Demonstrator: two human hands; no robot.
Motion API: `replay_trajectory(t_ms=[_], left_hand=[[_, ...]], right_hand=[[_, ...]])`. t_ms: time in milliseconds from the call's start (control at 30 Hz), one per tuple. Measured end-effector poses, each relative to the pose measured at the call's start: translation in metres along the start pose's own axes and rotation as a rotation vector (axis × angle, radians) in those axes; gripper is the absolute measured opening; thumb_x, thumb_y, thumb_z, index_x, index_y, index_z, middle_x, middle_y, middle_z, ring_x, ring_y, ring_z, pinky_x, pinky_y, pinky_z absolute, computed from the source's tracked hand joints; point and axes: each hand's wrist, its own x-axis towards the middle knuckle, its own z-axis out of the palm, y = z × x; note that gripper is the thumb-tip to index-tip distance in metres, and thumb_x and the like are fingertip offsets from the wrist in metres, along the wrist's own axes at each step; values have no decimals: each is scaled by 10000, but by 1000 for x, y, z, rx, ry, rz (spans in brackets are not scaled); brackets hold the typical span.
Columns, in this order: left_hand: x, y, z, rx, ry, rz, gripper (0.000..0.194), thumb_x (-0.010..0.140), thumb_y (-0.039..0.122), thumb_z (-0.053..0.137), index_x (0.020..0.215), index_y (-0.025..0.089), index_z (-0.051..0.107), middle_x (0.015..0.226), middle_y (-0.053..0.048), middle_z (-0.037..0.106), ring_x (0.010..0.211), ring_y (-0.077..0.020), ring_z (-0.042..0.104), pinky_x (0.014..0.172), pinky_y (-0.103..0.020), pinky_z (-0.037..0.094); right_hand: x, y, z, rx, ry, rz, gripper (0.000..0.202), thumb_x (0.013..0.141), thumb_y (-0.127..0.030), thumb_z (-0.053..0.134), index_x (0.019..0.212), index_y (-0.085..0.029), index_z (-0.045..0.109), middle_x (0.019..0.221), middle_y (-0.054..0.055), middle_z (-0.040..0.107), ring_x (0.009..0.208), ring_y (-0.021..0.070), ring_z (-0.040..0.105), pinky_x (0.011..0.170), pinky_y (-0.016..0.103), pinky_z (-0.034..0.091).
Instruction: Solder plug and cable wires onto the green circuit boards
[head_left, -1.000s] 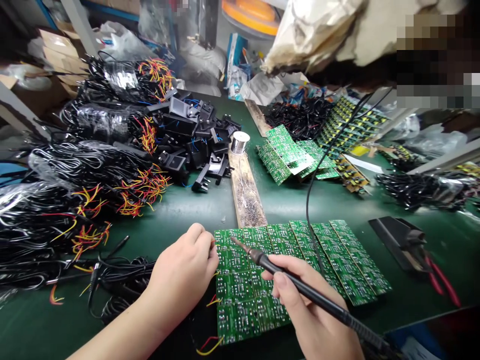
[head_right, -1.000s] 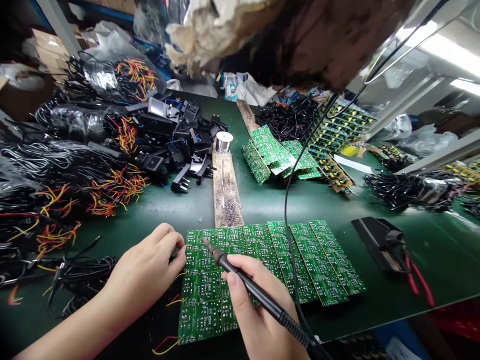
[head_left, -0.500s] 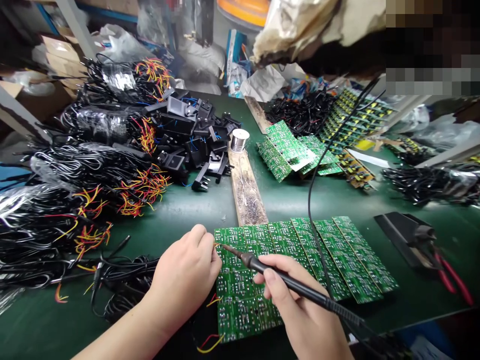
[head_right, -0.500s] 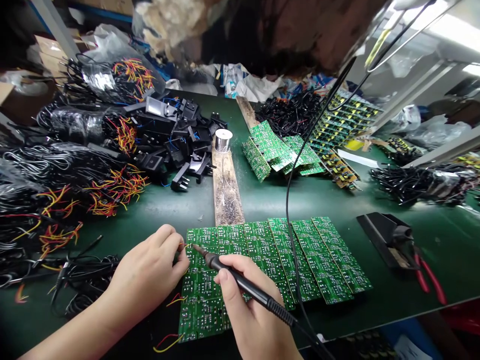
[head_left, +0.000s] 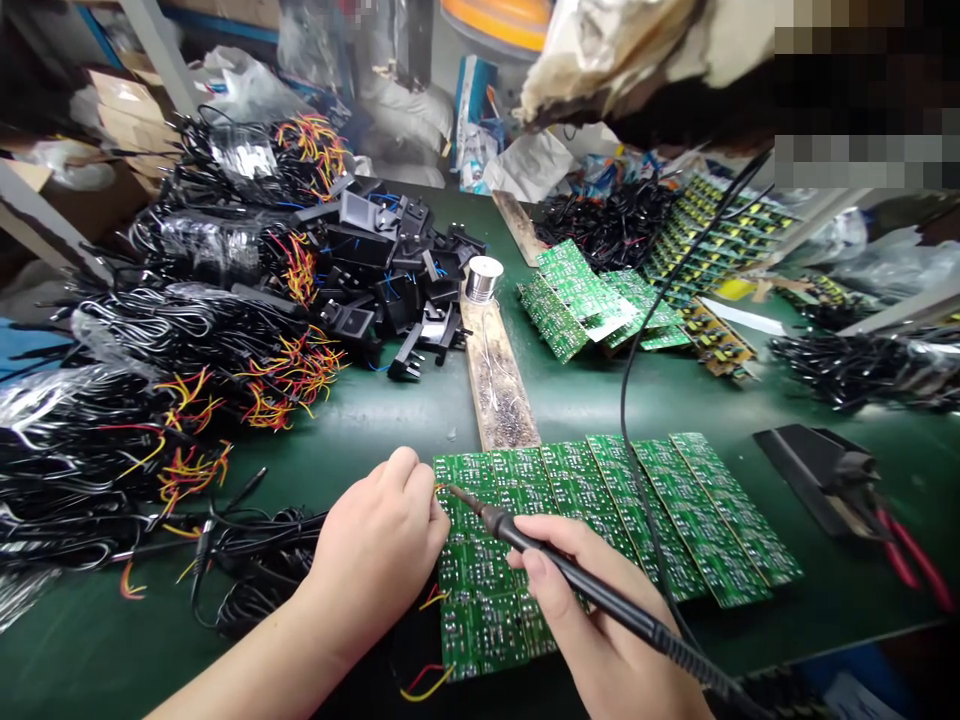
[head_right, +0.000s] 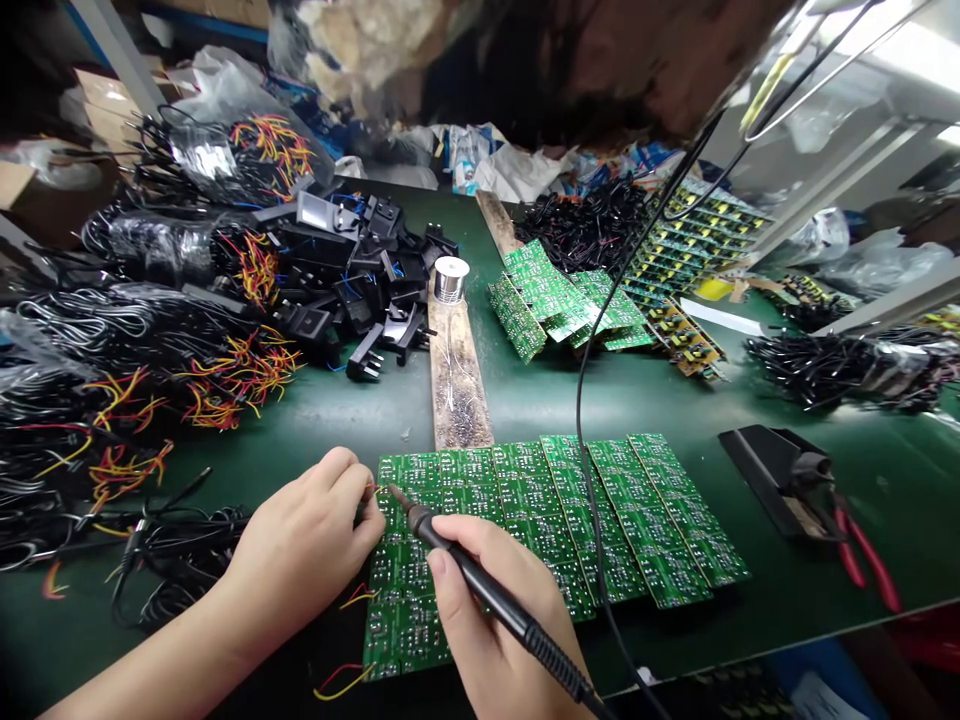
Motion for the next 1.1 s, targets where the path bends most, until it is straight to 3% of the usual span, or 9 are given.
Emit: replay_trajectory(t_ms=[433, 900, 1100], left_hand=[[0, 0, -1, -7, -7, -3, 193, 1006, 182, 462, 840, 239, 542, 887, -31, 547, 755, -207, 577, 706, -374, 420], [-1, 0, -1, -23, -20, -12, 204, 1019, 195, 459, 843, 240, 553, 902, -26, 561, 771, -213, 600, 710, -386, 464], [1, -1, -2, -78, -71, -53, 202, 1018, 205, 450, 859, 228, 572, 929, -35, 575, 795, -211, 613, 721, -376, 471]], right_hand=[[0, 0, -2, -11, -8, -2, 185, 1083, -286, 588, 1223, -341, 694, 1045, -43, 801, 901, 137, 794, 826, 234, 660], [-17, 20, -23, -44, 210, 133, 189, 1082, -369, 615, 1220, -326, 738, 988, 3, 805, 800, 147, 785, 659, 169, 661], [-24, 18, -30, -50, 259, 160, 198, 1063, -384, 625, 1162, -295, 772, 965, 17, 815, 719, 158, 779, 596, 173, 662]])
